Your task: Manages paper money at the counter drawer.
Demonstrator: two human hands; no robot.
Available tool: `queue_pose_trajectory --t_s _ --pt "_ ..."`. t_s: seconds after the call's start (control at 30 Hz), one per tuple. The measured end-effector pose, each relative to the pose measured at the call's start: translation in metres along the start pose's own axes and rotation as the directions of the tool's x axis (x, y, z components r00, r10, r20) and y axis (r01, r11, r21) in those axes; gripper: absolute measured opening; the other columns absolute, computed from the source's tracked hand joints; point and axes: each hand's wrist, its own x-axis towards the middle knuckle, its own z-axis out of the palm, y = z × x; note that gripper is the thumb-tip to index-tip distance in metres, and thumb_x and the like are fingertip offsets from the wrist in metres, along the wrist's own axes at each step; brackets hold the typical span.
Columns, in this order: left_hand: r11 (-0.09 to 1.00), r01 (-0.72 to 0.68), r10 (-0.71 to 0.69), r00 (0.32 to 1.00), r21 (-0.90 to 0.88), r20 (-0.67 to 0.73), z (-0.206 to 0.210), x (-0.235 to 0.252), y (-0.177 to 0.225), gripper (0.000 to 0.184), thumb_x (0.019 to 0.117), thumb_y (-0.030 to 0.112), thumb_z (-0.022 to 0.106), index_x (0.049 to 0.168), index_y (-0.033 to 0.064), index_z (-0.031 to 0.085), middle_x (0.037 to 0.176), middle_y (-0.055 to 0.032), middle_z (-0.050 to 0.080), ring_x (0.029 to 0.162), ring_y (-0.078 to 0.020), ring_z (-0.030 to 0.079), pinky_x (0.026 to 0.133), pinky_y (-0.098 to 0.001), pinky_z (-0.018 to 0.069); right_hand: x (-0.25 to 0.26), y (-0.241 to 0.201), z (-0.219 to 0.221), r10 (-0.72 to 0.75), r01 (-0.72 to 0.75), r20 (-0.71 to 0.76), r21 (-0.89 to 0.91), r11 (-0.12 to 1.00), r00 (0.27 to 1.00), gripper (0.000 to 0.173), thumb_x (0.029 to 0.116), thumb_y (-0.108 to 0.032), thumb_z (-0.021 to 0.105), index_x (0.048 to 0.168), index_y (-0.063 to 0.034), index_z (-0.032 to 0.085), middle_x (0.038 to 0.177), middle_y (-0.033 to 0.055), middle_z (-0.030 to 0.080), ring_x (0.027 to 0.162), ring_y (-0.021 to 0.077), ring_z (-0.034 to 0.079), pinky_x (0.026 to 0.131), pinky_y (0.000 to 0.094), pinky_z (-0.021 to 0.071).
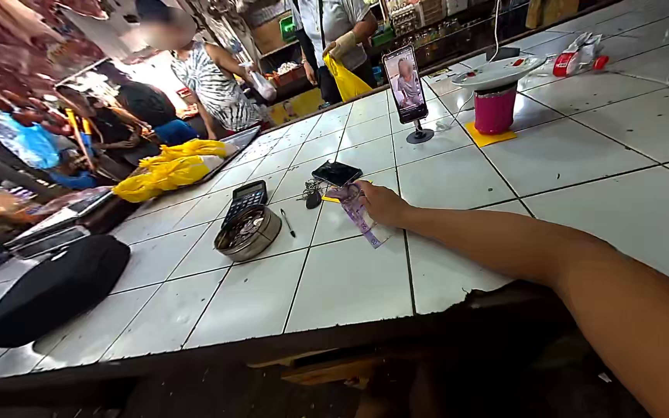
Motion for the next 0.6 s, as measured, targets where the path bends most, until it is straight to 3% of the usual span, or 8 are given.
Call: queue_pose_trajectory --t_s 0.1,0.2,0.33,0.4,0.53,0.6 --pt "0.989 -0.014 0.017 1.000 0.148 -0.019 0.003 -0.011 0.026 0.042 0.0917 0.024 0.073 0.125 -0.0005 0.065 0.116 -0.0186 0.070 0.108 -0.0285 0.066 0.098 -0.0496 0.0513 0.001 0.004 0.002 -0.019 0.021 -0.054 0.027 0.999 0.998 0.041 0.1069 -0.011 0.050 0.144 0.0048 0.049 0.131 0.0282 0.063 0.124 0.0415 0.062 0.107 0.0563 0.0467" --pt "0.906 0.160 -0.100 0.981 0.391 -0.168 0.011 -0.016 0.037 0.049 0.0957 0.039 0.066 0.132 0.0066 0.064 0.129 -0.0196 0.066 0.124 -0.0356 0.060 0.106 -0.0569 0.0445 -0.003 0.004 0.002 0.003 -0.001 -0.067 0.035 0.999 0.998 0.042 0.1051 -0.011 0.055 0.144 0.0043 0.050 0.130 0.0276 0.064 0.123 0.0410 0.062 0.107 0.0557 0.0471" --pt "0.826 0.179 -0.004 0.950 0.534 -0.312 0.026 -0.026 0.047 0.047 0.0957 0.044 0.063 0.124 0.0067 0.069 0.119 -0.0195 0.071 0.115 -0.0371 0.066 0.099 -0.0573 0.0485 -0.013 0.000 -0.001 0.054 -0.051 -0.078 0.046 0.998 0.995 0.046 0.1052 -0.013 0.056 0.148 0.0033 0.047 0.130 0.0280 0.064 0.122 0.0419 0.063 0.106 0.0559 0.0482" --pt "0.782 0.193 -0.023 0.959 0.592 -0.283 0.025 -0.038 0.048 0.051 0.0965 0.049 0.059 0.118 0.0047 0.071 0.113 -0.0189 0.072 0.112 -0.0361 0.067 0.096 -0.0562 0.0499 -0.018 -0.001 -0.002 0.092 -0.089 -0.082 0.045 0.995 0.992 0.049 0.1058 -0.014 0.056 0.151 0.0004 0.044 0.128 0.0281 0.065 0.119 0.0427 0.065 0.103 0.0566 0.0498" --pt "0.731 0.115 -0.057 0.993 0.673 -0.108 0.026 -0.087 0.027 0.057 0.1005 0.048 0.052 0.097 -0.0040 0.074 0.100 -0.0257 0.073 0.104 -0.0436 0.069 0.089 -0.0611 0.0515 -0.021 0.001 -0.004 0.098 -0.091 -0.102 0.064 0.994 0.990 0.051 0.1056 -0.013 0.055 0.154 -0.0017 0.040 0.126 0.0284 0.065 0.115 0.0433 0.066 0.101 0.0578 0.0506" --pt "0.729 0.023 0.000 0.999 0.684 -0.034 0.027 -0.112 0.006 0.057 0.1003 0.049 0.052 0.097 -0.0030 0.075 0.098 -0.0264 0.073 0.100 -0.0456 0.070 0.087 -0.0638 0.0513 -0.020 0.001 -0.005 0.109 -0.101 -0.110 0.074 0.992 0.988 0.052 0.1046 -0.011 0.055 0.154 -0.0028 0.040 0.125 0.0277 0.066 0.114 0.0426 0.066 0.100 0.0578 0.0510"
